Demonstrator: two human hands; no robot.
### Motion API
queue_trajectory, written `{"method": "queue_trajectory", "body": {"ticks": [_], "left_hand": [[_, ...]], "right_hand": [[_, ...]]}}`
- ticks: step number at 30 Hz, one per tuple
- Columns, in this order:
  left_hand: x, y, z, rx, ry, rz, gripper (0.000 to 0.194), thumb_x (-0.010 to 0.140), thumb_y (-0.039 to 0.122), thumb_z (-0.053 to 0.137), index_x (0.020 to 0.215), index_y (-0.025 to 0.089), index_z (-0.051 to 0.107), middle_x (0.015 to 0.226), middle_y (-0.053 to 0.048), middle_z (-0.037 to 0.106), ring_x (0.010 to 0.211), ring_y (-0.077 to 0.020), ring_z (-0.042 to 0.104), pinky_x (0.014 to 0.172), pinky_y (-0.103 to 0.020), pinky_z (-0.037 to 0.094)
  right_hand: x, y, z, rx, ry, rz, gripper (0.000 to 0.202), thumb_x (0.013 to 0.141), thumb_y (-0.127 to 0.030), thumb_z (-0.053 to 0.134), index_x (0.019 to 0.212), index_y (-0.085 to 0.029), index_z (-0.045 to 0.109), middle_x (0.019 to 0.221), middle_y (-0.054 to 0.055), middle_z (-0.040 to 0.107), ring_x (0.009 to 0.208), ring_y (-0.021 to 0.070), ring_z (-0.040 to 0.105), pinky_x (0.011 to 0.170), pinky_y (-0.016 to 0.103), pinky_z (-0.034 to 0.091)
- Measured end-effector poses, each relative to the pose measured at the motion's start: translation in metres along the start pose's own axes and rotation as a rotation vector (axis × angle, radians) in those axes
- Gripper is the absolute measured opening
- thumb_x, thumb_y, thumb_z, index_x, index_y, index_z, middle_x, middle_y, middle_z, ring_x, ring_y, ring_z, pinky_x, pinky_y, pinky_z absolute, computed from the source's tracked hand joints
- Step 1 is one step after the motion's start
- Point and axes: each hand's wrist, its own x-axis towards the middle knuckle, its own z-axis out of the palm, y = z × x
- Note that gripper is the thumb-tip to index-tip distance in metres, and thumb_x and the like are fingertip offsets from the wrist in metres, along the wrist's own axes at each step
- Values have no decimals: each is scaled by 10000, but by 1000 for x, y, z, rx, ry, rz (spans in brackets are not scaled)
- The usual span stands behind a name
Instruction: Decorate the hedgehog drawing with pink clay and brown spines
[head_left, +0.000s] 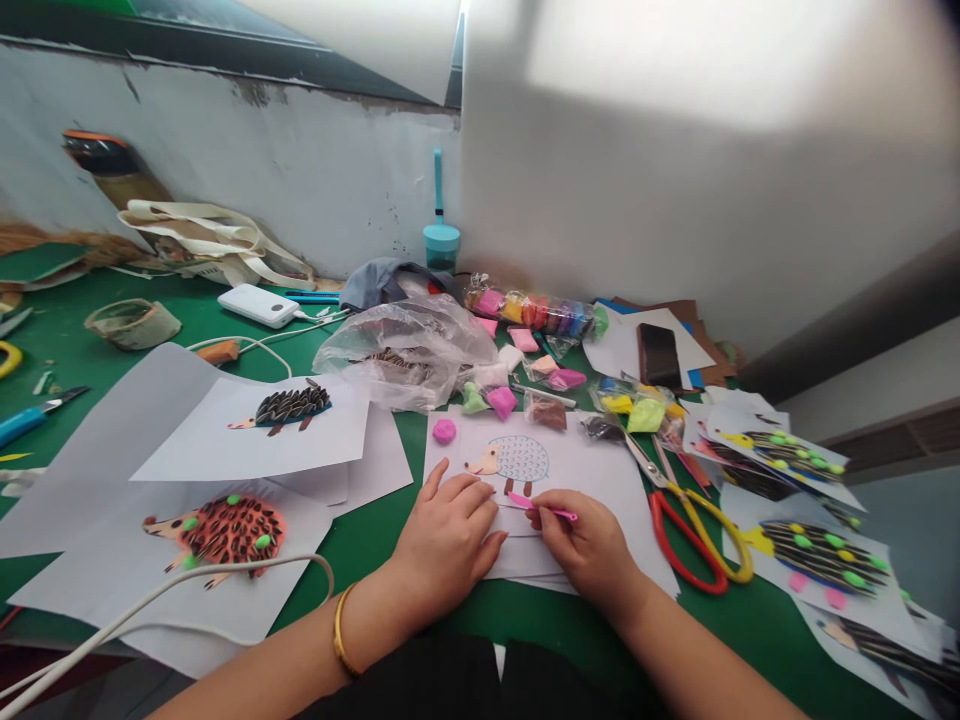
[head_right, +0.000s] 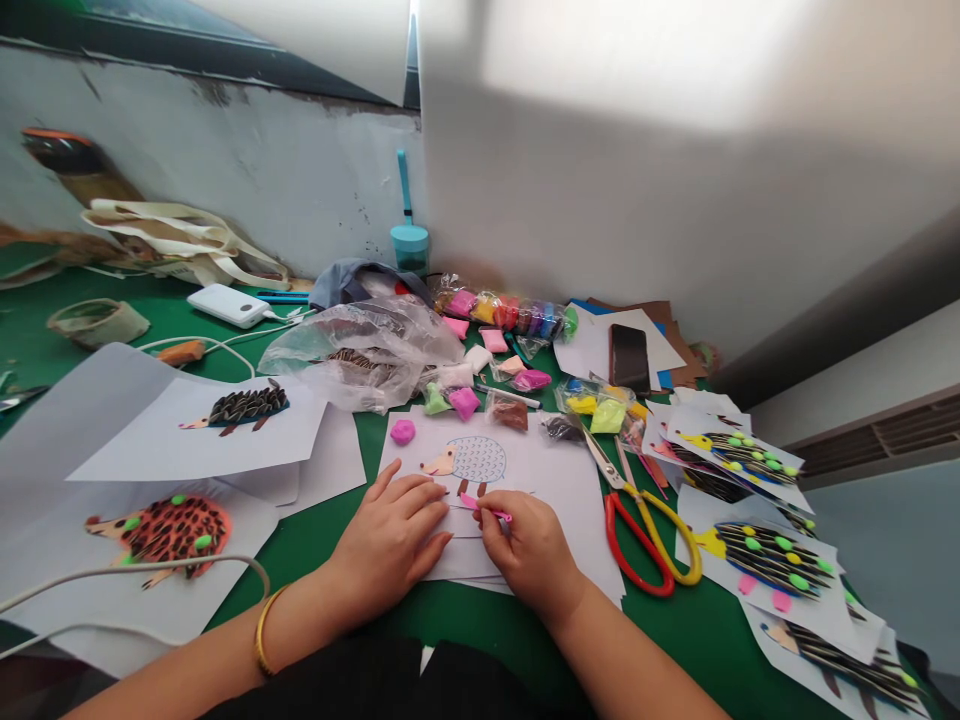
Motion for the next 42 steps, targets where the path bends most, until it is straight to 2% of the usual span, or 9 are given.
{"method": "queue_trajectory", "body": {"ticks": [27, 42], "left_hand": [[2, 2, 0, 15, -45, -3, 183, 898, 347, 593, 1015, 216, 644, 1095, -44, 676, 1124, -243, 571, 1174, -533, 218], [2, 4, 4, 108, -148, -2, 518, 929, 479, 543, 1380, 225, 514, 1244, -75, 618, 1233, -295, 494, 1163, -583, 197]], "right_hand": [[0, 2, 1, -86, 12, -114, 151, 897, -123, 529, 962, -220, 625, 850, 35, 726, 782, 183, 689, 705, 309, 548], [-1, 0, 2, -153, -36, -149, 145, 897, -136, 499, 937, -215, 613, 779, 37, 685, 732, 182, 643, 678, 322, 518]]}}
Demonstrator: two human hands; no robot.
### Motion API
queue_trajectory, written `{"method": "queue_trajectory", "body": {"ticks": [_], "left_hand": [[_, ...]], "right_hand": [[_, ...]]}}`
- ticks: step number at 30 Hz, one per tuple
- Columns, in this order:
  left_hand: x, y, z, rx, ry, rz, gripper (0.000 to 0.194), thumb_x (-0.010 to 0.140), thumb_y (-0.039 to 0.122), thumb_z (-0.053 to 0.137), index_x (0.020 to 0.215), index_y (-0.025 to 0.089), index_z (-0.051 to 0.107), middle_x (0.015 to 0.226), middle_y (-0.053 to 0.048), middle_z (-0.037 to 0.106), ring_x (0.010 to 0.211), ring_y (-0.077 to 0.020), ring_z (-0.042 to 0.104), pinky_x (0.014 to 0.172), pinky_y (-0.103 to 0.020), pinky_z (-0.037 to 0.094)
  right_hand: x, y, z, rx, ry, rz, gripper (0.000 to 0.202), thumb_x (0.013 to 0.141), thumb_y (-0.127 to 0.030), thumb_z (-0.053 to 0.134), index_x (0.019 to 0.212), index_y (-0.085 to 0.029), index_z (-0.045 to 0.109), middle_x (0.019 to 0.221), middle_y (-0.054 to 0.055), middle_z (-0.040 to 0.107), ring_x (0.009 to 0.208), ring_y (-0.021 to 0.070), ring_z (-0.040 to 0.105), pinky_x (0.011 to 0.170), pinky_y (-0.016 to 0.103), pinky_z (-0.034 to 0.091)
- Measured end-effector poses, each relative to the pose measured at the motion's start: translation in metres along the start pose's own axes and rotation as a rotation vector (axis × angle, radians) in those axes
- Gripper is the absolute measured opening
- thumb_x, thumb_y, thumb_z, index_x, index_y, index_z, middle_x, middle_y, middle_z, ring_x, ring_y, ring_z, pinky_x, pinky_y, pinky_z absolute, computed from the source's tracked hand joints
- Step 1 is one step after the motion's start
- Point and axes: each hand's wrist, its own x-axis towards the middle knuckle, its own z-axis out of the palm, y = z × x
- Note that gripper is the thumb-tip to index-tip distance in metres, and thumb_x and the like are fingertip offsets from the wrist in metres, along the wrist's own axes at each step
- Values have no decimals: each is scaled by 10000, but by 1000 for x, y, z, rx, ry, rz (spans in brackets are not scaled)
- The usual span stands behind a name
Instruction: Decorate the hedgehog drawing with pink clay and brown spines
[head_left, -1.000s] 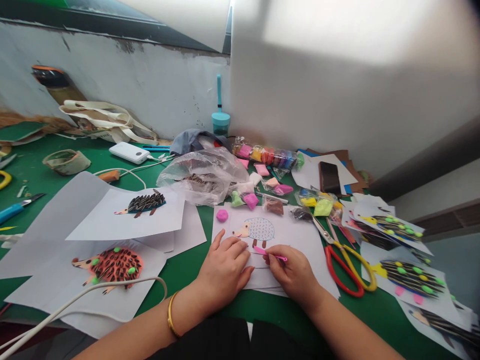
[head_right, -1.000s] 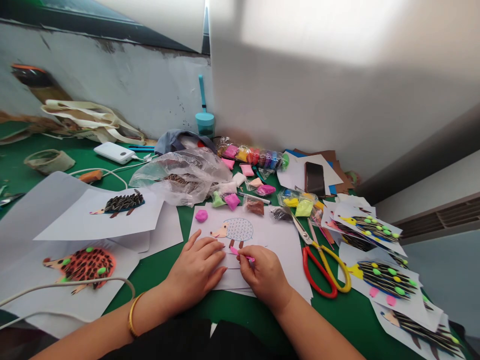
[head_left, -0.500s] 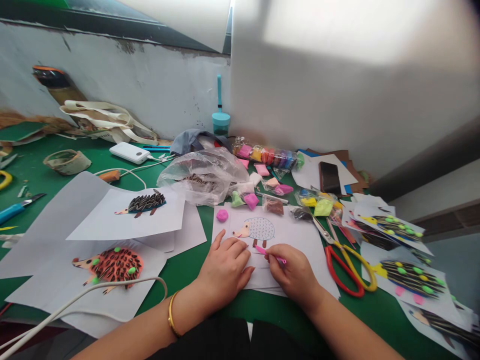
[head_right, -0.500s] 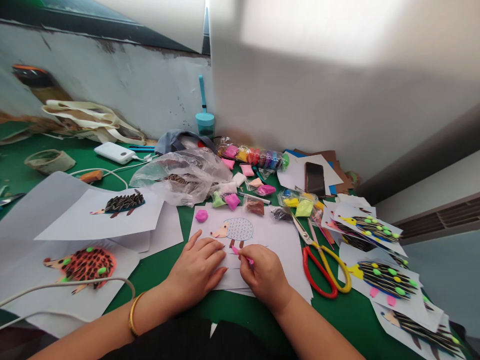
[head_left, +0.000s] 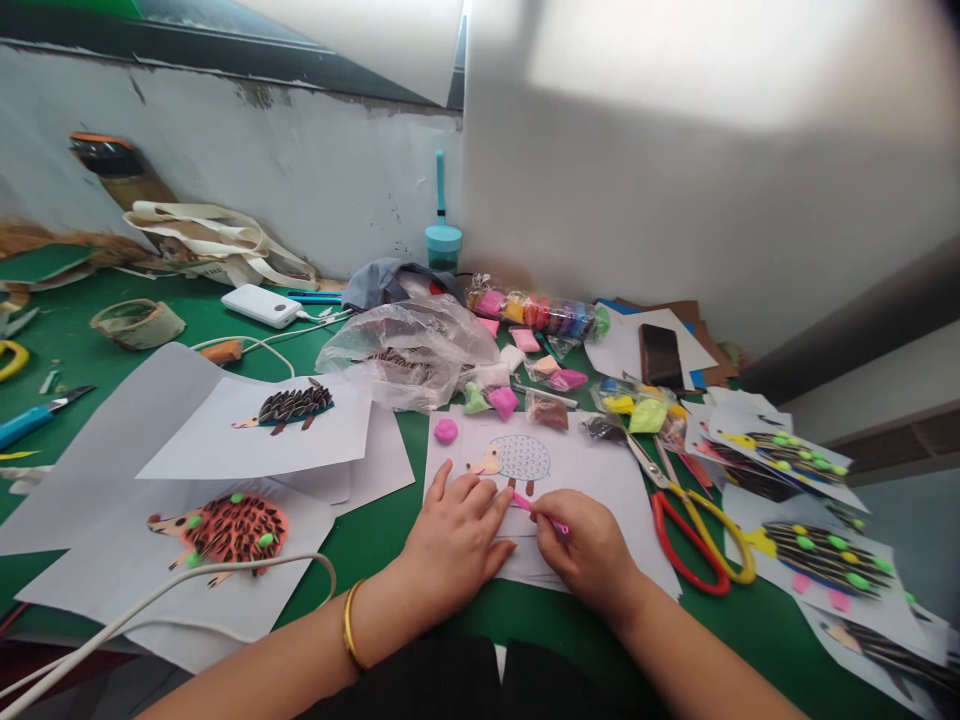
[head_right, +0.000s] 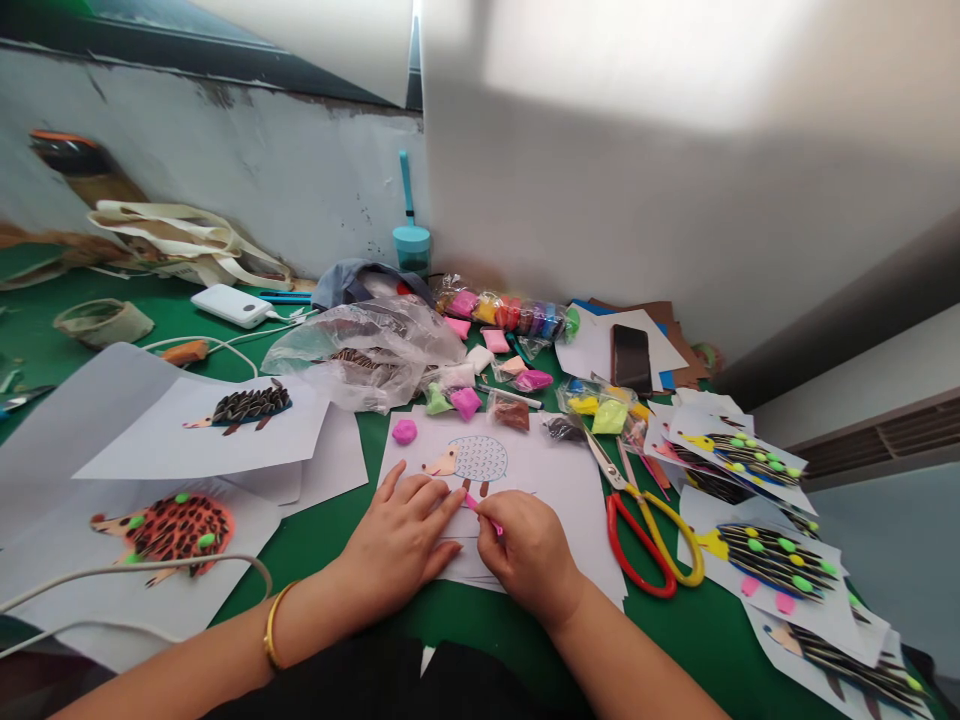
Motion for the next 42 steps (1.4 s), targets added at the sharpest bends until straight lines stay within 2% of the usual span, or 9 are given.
{"method": "queue_trajectory", "body": {"ticks": [3, 13, 20, 23, 28, 32, 35, 39, 42], "left_hand": [[-1, 1, 1, 29, -7, 9, 558, 928, 516, 529, 1400, 219, 498, 1272, -79, 606, 1242, -303, 483, 1163, -593, 181], [1, 1, 0, 35, -3, -5, 631, 923, 509, 537, 1453, 181, 434, 1252, -105, 613, 1240, -292, 490, 1185, -559, 164], [1, 1, -2, 16, -17, 8, 519, 904, 513, 573, 1364, 277, 531, 1259, -74, 601, 1243, -305, 489, 1155, -613, 192], [1, 1, -2, -4, 3, 4, 541, 905, 488, 582, 1399, 285, 495, 1249, -74, 610, 1239, -300, 503, 1155, -607, 218], [-1, -3, 3, -30, 124, -5, 566, 924, 402, 561, 1410, 130, 460, 1295, -153, 594, 1231, -284, 538, 1145, -500, 335], [-2, -4, 10, -13, 151, -26, 608, 892, 479, 593, 1372, 118, 493, 1324, -181, 560, 1246, -325, 527, 1117, -525, 373], [-1, -3, 10, -27, 126, -31, 601, 868, 513, 619, 1333, 143, 528, 1305, -169, 567, 1219, -327, 539, 1117, -548, 367], [0, -1, 2, 0, 116, -5, 445, 875, 462, 630, 1196, 153, 622, 1275, -151, 588, 1198, -304, 549, 1136, -531, 349], [-1, 0, -2, 44, 142, -16, 377, 879, 455, 628, 1137, 181, 661, 1266, -127, 610, 1207, -303, 540, 1167, -570, 271]], "right_hand": [[0, 0, -1, 31, 17, 33, 144, 893, -138, 508, 933, -218, 621, 793, 33, 695, 742, 181, 655, 691, 320, 527], [-1, 8, -10, 151, 164, 299, 139, 943, -237, 494, 941, -219, 632, 785, 23, 697, 725, 177, 686, 670, 294, 546], [0, 7, -8, 175, 139, 291, 144, 945, -244, 494, 957, -223, 636, 795, 22, 700, 736, 176, 685, 682, 294, 547], [0, 6, -9, 176, 134, 294, 146, 947, -242, 492, 956, -225, 637, 790, 20, 698, 733, 175, 682, 683, 293, 545], [0, 6, -9, 175, 134, 283, 145, 947, -240, 493, 954, -223, 637, 800, 21, 696, 740, 172, 675, 683, 289, 539], [0, 6, -8, 171, 128, 286, 150, 947, -241, 491, 952, -222, 640, 798, 22, 698, 737, 172, 676, 684, 290, 540], [0, 7, -7, 172, 126, 284, 151, 946, -249, 493, 960, -221, 641, 806, 25, 704, 738, 177, 681, 684, 295, 545], [0, 8, -7, 175, 115, 286, 151, 947, -253, 494, 971, -223, 641, 815, 26, 706, 740, 178, 680, 686, 297, 546], [-1, 10, -6, 180, 106, 294, 152, 949, -253, 494, 981, -225, 640, 818, 27, 704, 741, 176, 678, 687, 296, 545]]}}
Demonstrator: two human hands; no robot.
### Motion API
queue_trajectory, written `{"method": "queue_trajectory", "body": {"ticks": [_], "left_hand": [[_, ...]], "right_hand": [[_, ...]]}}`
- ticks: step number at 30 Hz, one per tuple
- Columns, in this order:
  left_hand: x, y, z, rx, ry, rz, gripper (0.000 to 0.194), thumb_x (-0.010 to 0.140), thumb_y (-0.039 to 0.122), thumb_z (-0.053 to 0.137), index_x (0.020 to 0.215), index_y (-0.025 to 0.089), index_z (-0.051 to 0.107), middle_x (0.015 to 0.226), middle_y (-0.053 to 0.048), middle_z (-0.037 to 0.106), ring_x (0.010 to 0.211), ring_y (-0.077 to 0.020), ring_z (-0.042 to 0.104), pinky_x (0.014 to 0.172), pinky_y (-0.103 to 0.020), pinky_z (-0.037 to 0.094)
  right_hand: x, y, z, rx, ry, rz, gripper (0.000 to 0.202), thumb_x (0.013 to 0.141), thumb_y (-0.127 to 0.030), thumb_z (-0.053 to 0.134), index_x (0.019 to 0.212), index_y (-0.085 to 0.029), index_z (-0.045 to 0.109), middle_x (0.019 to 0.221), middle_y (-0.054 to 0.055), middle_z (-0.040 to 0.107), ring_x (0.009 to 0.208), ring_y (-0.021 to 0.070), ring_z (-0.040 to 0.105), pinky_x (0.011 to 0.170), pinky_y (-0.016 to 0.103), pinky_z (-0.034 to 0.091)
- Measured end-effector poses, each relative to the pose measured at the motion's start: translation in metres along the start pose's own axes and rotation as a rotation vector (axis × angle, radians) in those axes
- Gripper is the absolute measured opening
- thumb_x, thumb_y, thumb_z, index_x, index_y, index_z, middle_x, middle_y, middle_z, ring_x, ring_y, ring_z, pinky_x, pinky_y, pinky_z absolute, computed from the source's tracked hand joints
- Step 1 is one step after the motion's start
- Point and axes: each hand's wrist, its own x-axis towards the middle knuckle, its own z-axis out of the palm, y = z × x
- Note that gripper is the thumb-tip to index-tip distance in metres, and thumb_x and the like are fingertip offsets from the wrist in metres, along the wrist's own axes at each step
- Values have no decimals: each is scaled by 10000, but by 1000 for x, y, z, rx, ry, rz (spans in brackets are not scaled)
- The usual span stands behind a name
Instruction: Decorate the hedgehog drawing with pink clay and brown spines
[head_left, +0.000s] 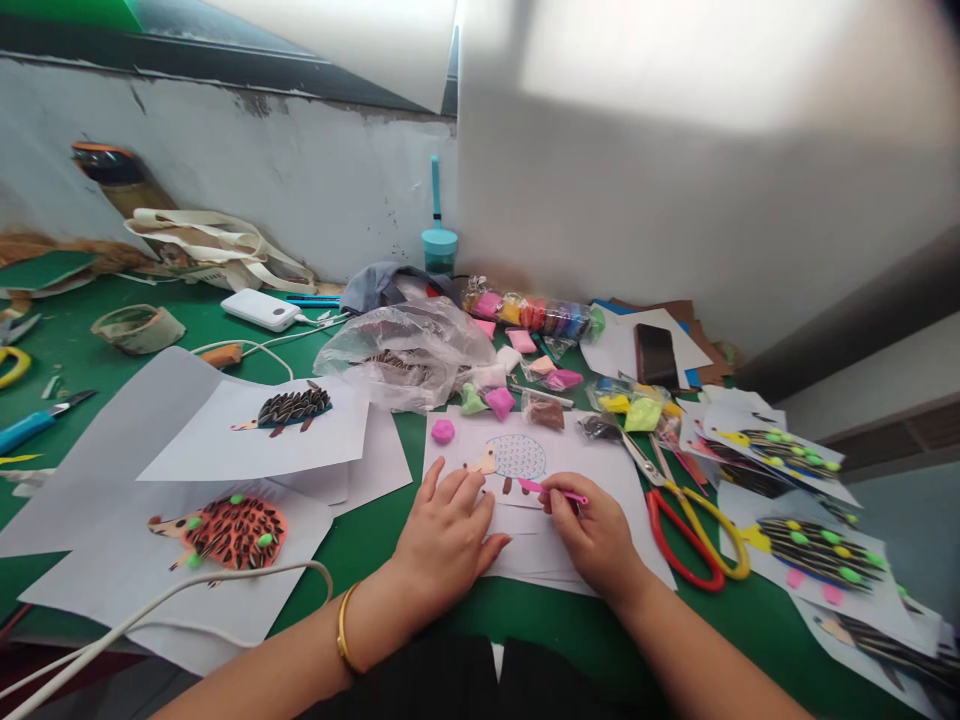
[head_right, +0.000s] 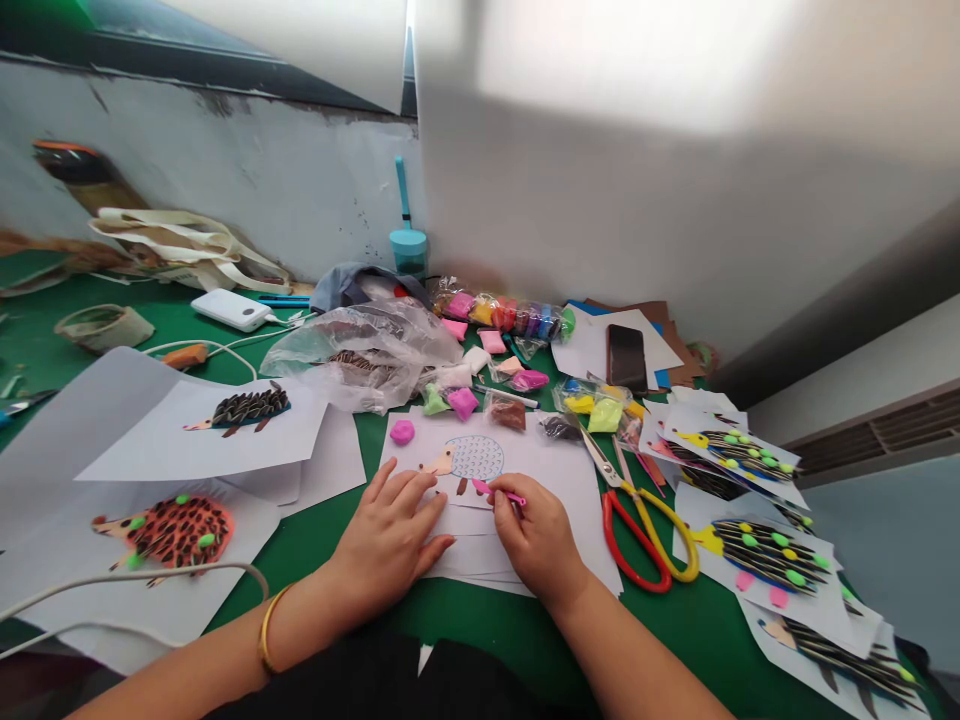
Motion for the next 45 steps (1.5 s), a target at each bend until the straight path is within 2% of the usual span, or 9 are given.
{"method": "queue_trajectory", "body": {"ticks": [5, 10, 14, 17, 22, 25, 35, 39, 45], "left_hand": [[-1, 0, 2, 34, -24, -31, 589, 861, 579, 608, 1323, 214, 582, 1361, -117, 575, 1260, -314, 501, 1189, -622, 152], [-2, -2, 3, 34, 11, 3, 481, 879, 539, 606, 1248, 233, 639, 1381, -99, 580, 1279, -304, 497, 1202, -597, 118], [-1, 0, 2, 21, 1, 6, 525, 871, 543, 616, 1284, 218, 612, 1362, -98, 594, 1263, -304, 506, 1206, -582, 118], [1, -1, 0, -12, -17, -12, 545, 881, 521, 609, 1316, 193, 579, 1308, -102, 616, 1230, -301, 515, 1192, -582, 162], [6, -7, -6, -89, -13, -117, 383, 928, 322, 552, 1287, 196, 595, 1162, -91, 642, 1088, -266, 548, 1045, -494, 392], [7, -9, -8, -101, -17, -145, 356, 912, 255, 552, 1261, 219, 609, 1143, -82, 636, 1069, -262, 543, 982, -461, 424], [-1, 0, 3, 59, 31, 9, 338, 892, 377, 611, 1173, 190, 628, 1185, -71, 661, 1155, -256, 551, 1108, -479, 278], [-3, 2, 3, 110, 46, 14, 385, 898, 421, 608, 1199, 181, 617, 1175, -74, 676, 1166, -255, 557, 1109, -475, 269], [-7, 3, -2, 95, 25, 43, 294, 898, 388, 611, 1120, 197, 638, 1062, -46, 689, 1088, -233, 586, 1106, -461, 277]], "right_hand": [[-1, 1, 1, 1, -20, 11, 152, 955, -256, 495, 1000, -227, 636, 836, 25, 701, 765, 174, 676, 704, 296, 543], [0, -3, 1, 17, -18, 1, 144, 961, -259, 485, 978, -226, 624, 815, 24, 694, 737, 173, 671, 687, 297, 540], [1, -3, 1, 18, -22, -1, 155, 968, -274, 479, 987, -222, 624, 827, 32, 692, 754, 176, 668, 705, 303, 538], [1, -2, 0, 23, -20, 53, 179, 980, -299, 465, 1008, -221, 623, 847, 35, 690, 773, 176, 665, 720, 305, 533], [3, 3, 0, 104, 25, 208, 235, 997, -373, 435, 1055, -221, 604, 873, 35, 680, 768, 171, 668, 685, 293, 542], [4, 7, 2, 169, 34, 268, 264, 995, -415, 438, 1069, -217, 596, 886, 44, 678, 766, 176, 674, 657, 294, 551], [3, 10, 4, 176, 14, 291, 283, 991, -431, 438, 1082, -216, 598, 916, 59, 685, 784, 184, 676, 675, 312, 554], [3, 10, 3, 166, 10, 285, 285, 994, -435, 434, 1088, -220, 596, 921, 56, 682, 797, 181, 676, 692, 315, 553], [3, 8, 3, 165, 18, 290, 300, 995, -441, 425, 1092, -212, 592, 913, 65, 685, 794, 188, 676, 678, 320, 559]]}}
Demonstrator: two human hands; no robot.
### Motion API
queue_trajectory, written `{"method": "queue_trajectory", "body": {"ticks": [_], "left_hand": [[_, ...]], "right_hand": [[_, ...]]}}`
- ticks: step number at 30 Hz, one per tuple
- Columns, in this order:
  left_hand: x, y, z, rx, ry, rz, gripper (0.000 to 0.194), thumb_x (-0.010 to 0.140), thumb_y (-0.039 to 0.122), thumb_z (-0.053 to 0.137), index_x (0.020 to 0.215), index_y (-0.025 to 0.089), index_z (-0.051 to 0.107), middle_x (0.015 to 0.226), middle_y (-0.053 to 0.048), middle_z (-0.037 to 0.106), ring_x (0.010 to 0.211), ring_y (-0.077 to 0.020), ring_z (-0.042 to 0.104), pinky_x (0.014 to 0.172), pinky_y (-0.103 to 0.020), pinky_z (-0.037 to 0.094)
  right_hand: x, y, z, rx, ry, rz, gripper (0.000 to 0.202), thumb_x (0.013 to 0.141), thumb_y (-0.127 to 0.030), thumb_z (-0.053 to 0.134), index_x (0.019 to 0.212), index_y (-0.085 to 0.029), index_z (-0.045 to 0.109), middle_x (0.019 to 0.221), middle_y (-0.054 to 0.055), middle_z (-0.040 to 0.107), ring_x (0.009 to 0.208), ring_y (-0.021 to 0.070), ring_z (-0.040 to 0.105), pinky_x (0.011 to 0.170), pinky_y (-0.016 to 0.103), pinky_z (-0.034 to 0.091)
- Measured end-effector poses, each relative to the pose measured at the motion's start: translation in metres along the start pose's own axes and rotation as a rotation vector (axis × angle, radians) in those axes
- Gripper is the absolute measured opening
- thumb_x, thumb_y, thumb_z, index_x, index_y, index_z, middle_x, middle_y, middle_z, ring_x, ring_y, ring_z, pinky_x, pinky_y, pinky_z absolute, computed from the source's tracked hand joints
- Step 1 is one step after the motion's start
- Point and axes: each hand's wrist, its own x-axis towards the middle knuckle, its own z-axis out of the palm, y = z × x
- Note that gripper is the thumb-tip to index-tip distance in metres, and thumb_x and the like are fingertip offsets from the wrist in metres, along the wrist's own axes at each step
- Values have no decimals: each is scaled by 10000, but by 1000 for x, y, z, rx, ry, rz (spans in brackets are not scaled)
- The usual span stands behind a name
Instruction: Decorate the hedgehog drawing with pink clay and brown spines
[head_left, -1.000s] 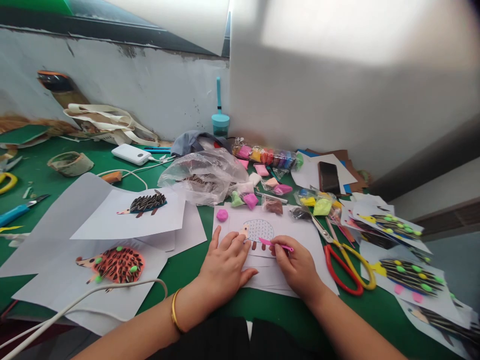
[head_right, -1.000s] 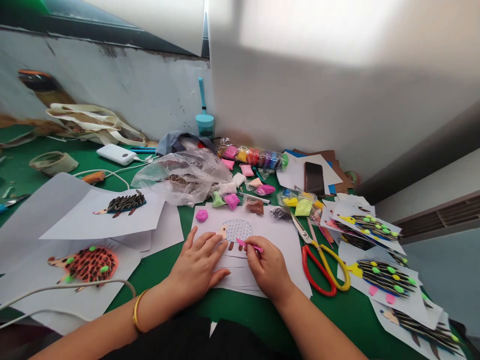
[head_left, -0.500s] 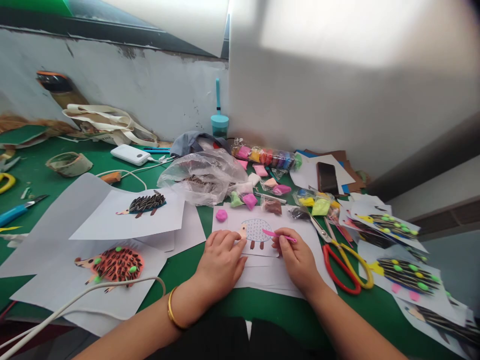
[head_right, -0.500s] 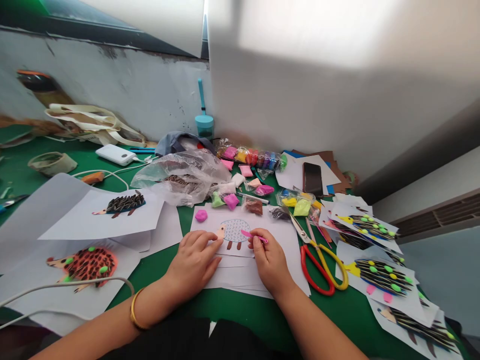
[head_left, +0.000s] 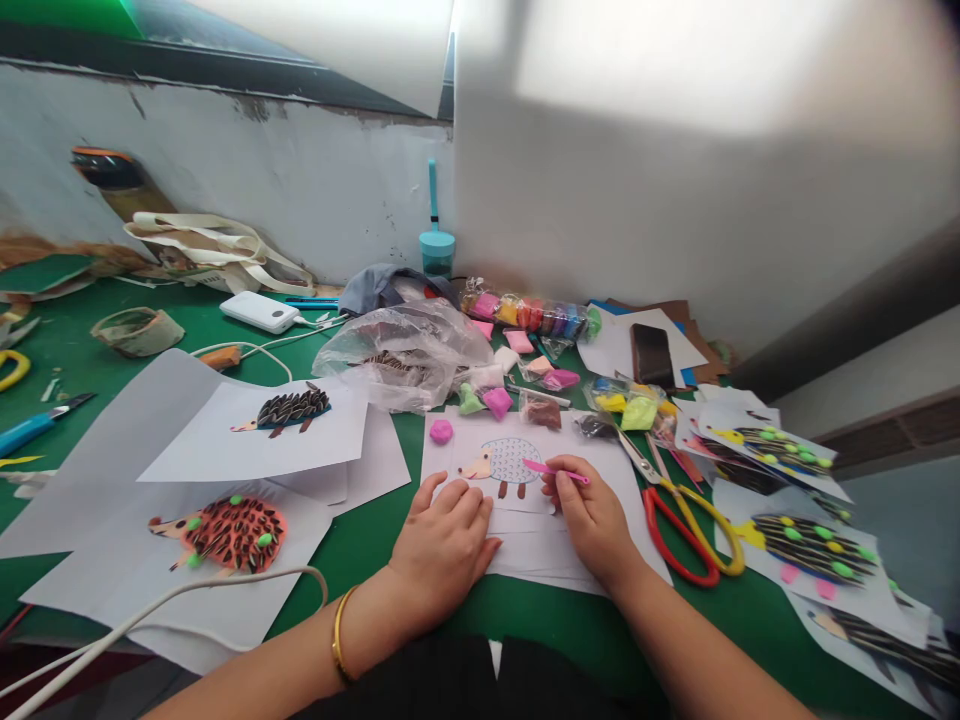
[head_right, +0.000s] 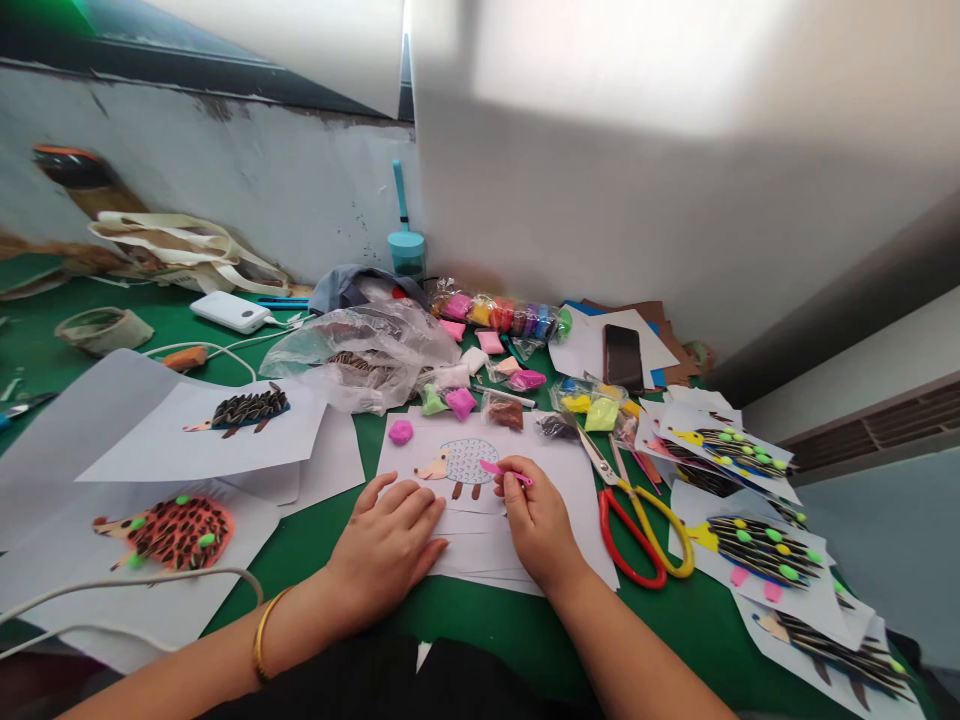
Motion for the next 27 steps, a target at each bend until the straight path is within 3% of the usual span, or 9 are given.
{"method": "queue_trajectory", "body": {"ticks": [9, 13, 16, 20, 27], "left_hand": [[2, -3, 2, -78, -55, -84, 553, 881, 482, 619, 1328, 167, 539, 1219, -114, 650, 1133, -286, 574, 1093, -499, 313], [2, -9, -2, -164, -28, -136, 468, 950, 319, 516, 1380, 138, 481, 1183, -119, 670, 1082, -256, 600, 1034, -469, 377], [1, -13, -6, -187, -13, -137, 358, 937, 232, 501, 1285, 171, 559, 1161, -97, 682, 1063, -246, 609, 1024, -467, 381], [1, -12, -9, -145, -35, -117, 275, 915, 243, 543, 1175, 209, 627, 1113, -69, 682, 1065, -252, 598, 1036, -485, 362], [1, -9, -8, -138, -64, -115, 206, 925, 290, 548, 1091, 219, 648, 1040, -55, 666, 1042, -241, 583, 1054, -489, 349]], "right_hand": [[0, 0, 0, 1, -6, 6, 294, 996, -434, 421, 1096, -214, 588, 930, 67, 677, 798, 188, 671, 665, 313, 560], [-1, -1, -1, -74, -4, -72, 250, 1000, -376, 419, 1089, -220, 593, 917, 53, 667, 808, 185, 654, 719, 329, 539], [-4, -6, 0, -127, -50, -238, 203, 992, -296, 436, 1085, -221, 600, 927, 50, 657, 858, 186, 636, 784, 338, 518], [-11, -15, 7, -106, -179, -384, 193, 972, -209, 454, 1094, -226, 602, 961, 53, 665, 877, 178, 637, 801, 323, 520], [-17, -20, 15, -205, -278, -442, 192, 949, -166, 466, 1084, -233, 585, 929, 55, 675, 840, 195, 642, 761, 335, 527]]}}
